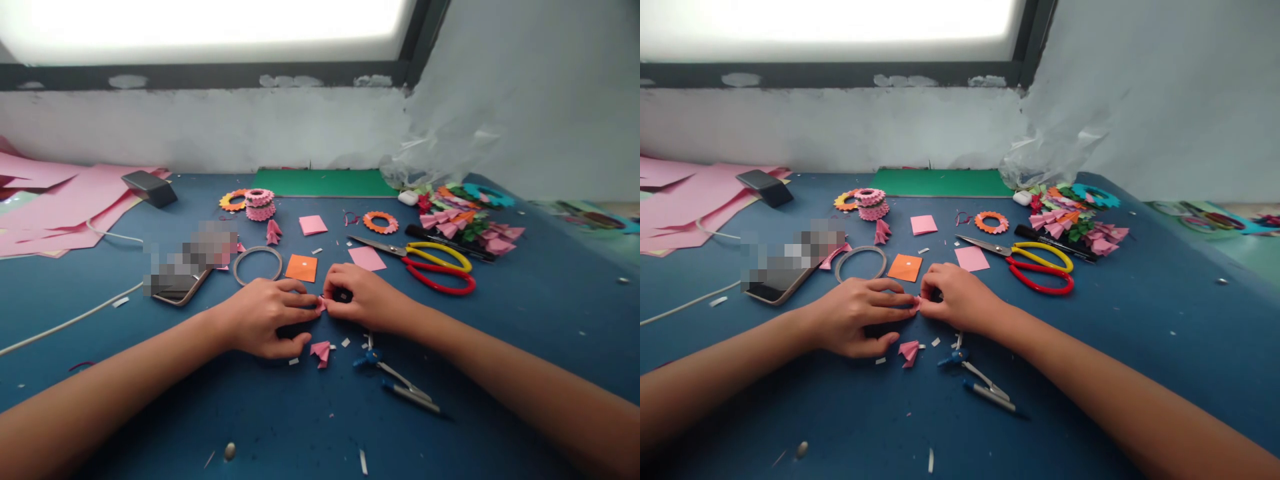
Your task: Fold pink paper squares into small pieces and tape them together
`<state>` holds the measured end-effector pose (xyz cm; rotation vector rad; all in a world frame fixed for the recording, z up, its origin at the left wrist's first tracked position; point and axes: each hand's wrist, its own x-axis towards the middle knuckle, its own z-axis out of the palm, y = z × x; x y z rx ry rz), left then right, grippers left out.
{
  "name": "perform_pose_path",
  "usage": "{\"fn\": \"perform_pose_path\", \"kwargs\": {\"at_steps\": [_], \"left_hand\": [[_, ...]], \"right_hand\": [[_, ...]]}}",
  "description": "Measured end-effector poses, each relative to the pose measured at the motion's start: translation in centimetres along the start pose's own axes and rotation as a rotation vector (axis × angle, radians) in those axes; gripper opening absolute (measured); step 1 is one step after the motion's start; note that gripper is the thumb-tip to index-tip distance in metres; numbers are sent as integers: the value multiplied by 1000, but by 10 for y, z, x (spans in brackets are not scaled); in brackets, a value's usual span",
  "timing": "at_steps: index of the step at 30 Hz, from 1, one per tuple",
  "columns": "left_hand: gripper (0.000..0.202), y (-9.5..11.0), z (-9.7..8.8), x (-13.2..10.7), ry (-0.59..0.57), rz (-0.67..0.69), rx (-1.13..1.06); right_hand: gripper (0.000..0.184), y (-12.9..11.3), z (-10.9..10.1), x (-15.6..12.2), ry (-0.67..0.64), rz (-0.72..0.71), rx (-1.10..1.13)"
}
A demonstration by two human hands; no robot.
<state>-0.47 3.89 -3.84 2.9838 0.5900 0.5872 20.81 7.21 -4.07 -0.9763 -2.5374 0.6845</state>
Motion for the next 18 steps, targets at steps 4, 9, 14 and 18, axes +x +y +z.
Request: {"fn": "perform_pose_path", "kwargs": {"at_steps": [4, 9, 14, 18], "left_hand": [[30, 0, 0, 0, 2, -11, -7], [28, -1, -1, -2, 3, -24, -85], [37, -1, -3, 0, -45, -75, -127], [33, 0, -3, 1, -56, -26, -51]], "right_hand": [[6, 0, 0, 0, 5, -2, -1], [6, 0, 1, 1, 8, 0, -2], [7, -2, 1, 1, 15, 4, -2], [7, -4, 1, 0, 20, -3, -12]]}}
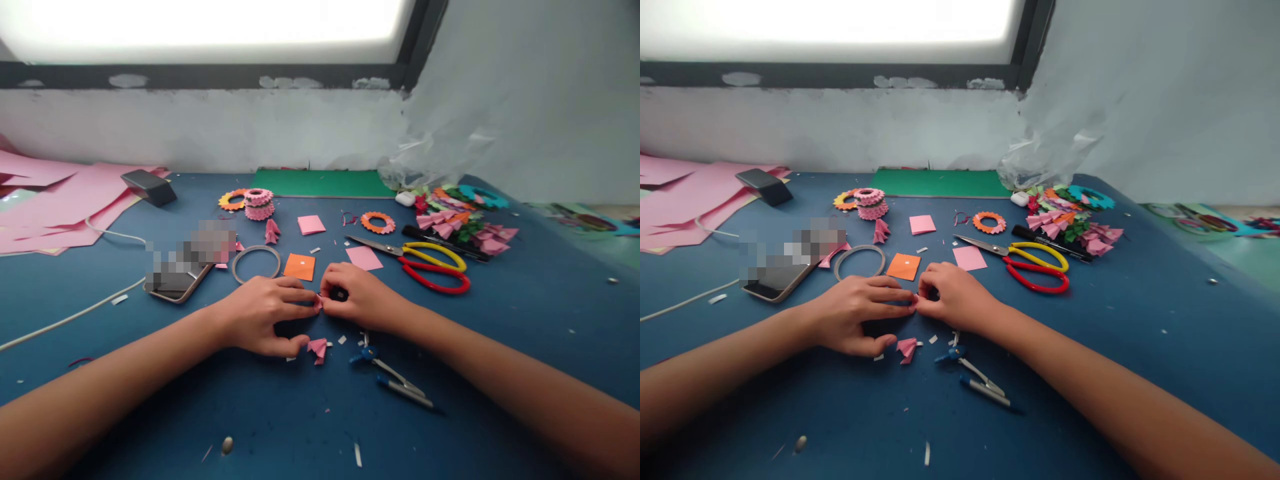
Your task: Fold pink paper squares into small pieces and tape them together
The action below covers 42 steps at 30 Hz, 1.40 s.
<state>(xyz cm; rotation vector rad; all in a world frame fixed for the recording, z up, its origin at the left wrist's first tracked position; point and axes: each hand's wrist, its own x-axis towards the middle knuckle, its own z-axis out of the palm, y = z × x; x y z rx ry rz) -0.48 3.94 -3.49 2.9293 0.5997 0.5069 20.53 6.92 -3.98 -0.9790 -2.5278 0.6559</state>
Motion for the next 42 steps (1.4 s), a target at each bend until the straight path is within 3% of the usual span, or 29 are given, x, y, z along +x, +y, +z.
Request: {"fn": "perform_pose_path", "kwargs": {"at_steps": [15, 19, 24, 31, 37, 42], "left_hand": [[31, 1, 4, 1, 36, -1, 61], [29, 0, 3, -1, 56, 6, 2], [21, -5, 0, 1, 61, -106, -169], [26, -5, 1, 7, 44, -277, -99], [25, -3, 3, 7, 28, -296, -62], [24, -4, 2, 6, 21, -287, -55]], "right_hand": [[14, 10, -11, 1, -149, 7, 153], [16, 15, -17, 2, -197, 44, 197], [15, 18, -23, 3, -242, 56, 218], [16, 15, -23, 1, -203, -23, 156], [18, 9, -21, -1, -145, -103, 78], [13, -1, -17, -3, -143, -66, 36]]}}
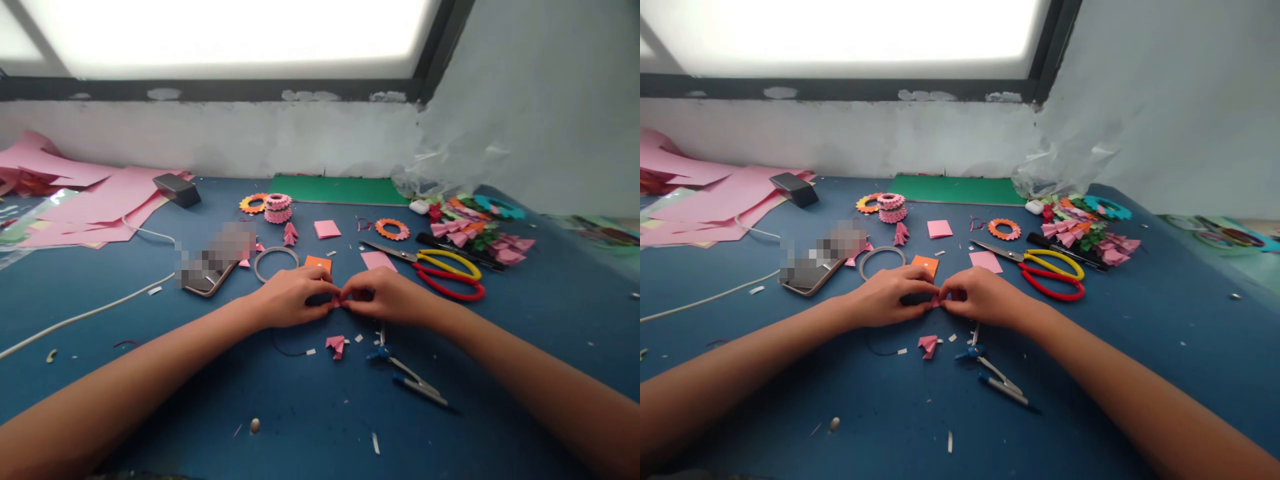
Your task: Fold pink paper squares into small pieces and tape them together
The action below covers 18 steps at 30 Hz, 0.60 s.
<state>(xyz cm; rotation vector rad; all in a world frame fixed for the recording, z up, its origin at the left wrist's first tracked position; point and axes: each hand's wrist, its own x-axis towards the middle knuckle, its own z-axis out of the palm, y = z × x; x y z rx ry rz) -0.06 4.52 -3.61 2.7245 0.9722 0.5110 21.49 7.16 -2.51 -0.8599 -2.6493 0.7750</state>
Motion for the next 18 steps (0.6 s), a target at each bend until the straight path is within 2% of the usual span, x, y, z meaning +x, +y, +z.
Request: {"fn": "perform_pose_path", "kwargs": {"at_steps": [4, 9, 13, 18], "left_hand": [[20, -1, -1, -1, -7, 13, -17], [22, -1, -2, -3, 16, 32, -80], [22, -3, -1, -3, 62, 37, -155], [13, -7, 1, -4, 136, 44, -231]], "right_hand": [[13, -6, 2, -2, -17, 19, 27], [14, -6, -1, -4, -17, -36, 82], [14, -4, -2, -6, 21, -78, 97], [12, -4, -2, -6, 75, -110, 116]]}}
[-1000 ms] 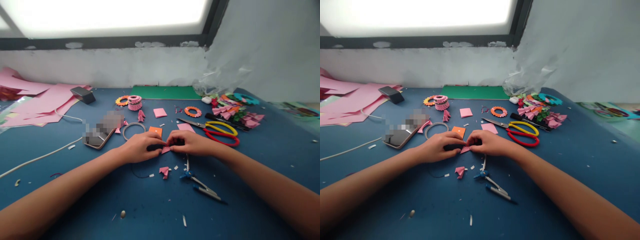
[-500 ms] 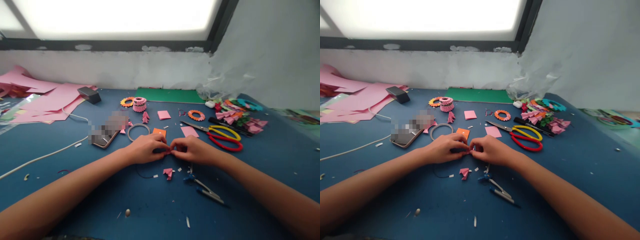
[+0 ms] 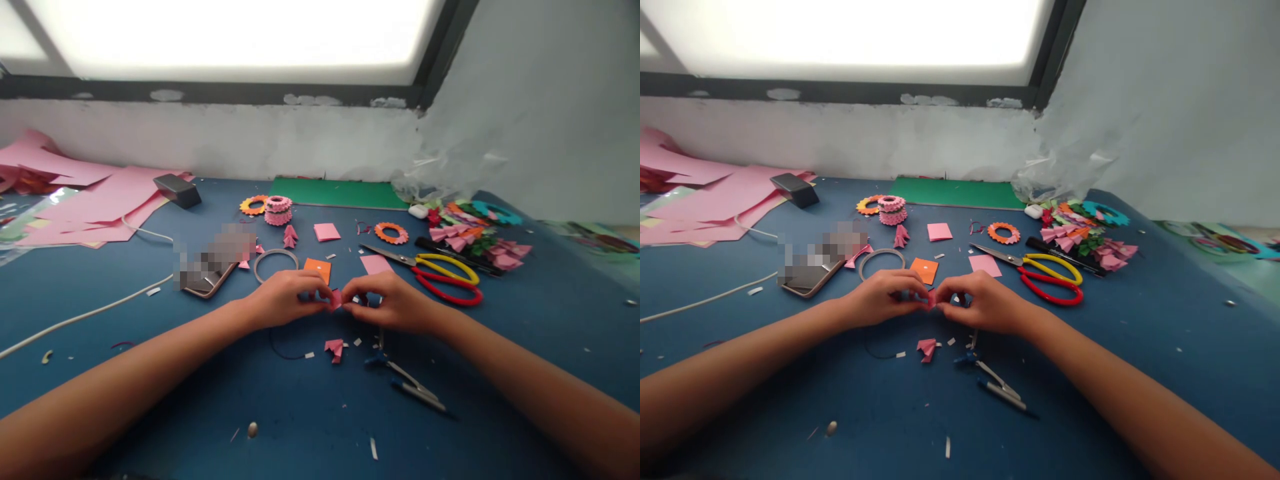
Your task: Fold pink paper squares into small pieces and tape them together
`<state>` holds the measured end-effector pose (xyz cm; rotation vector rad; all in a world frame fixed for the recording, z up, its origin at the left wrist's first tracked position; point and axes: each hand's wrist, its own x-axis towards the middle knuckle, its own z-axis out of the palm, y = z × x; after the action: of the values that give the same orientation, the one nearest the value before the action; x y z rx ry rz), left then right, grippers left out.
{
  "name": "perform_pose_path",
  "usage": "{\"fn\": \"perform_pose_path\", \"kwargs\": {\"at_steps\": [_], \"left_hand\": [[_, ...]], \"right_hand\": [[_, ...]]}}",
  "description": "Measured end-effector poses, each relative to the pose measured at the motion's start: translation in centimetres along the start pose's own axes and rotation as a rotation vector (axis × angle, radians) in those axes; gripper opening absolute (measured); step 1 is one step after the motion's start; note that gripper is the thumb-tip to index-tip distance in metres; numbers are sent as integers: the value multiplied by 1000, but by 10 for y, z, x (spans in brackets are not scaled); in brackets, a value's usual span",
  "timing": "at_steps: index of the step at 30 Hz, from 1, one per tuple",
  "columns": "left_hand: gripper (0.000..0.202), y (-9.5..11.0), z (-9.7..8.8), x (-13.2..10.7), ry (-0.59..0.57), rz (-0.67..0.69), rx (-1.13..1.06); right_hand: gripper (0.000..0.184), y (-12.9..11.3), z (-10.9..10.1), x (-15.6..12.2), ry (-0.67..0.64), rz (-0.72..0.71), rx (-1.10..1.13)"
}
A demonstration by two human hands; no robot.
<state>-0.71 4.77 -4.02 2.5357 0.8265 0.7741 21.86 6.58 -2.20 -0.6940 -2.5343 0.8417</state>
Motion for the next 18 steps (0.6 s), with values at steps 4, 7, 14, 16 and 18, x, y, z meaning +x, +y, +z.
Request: {"fn": "perform_pose_path", "kwargs": {"at_steps": [4, 7, 14, 16, 18], "left_hand": [[12, -1, 1, -2, 69, 15, -26], [12, -2, 2, -3, 100, 32, -38], [10, -1, 3, -2, 141, 38, -32], [10, 0, 3, -2, 142, 42, -32], [10, 0, 3, -1, 144, 47, -30]], "right_hand": [[11, -1, -3, -1, 18, -19, 9], [14, 1, -4, -1, 24, -81, -42], [9, 10, -1, 0, 84, -232, -162], [10, 12, -1, 0, 105, -269, -189], [10, 14, -1, 0, 110, -297, -220]]}}
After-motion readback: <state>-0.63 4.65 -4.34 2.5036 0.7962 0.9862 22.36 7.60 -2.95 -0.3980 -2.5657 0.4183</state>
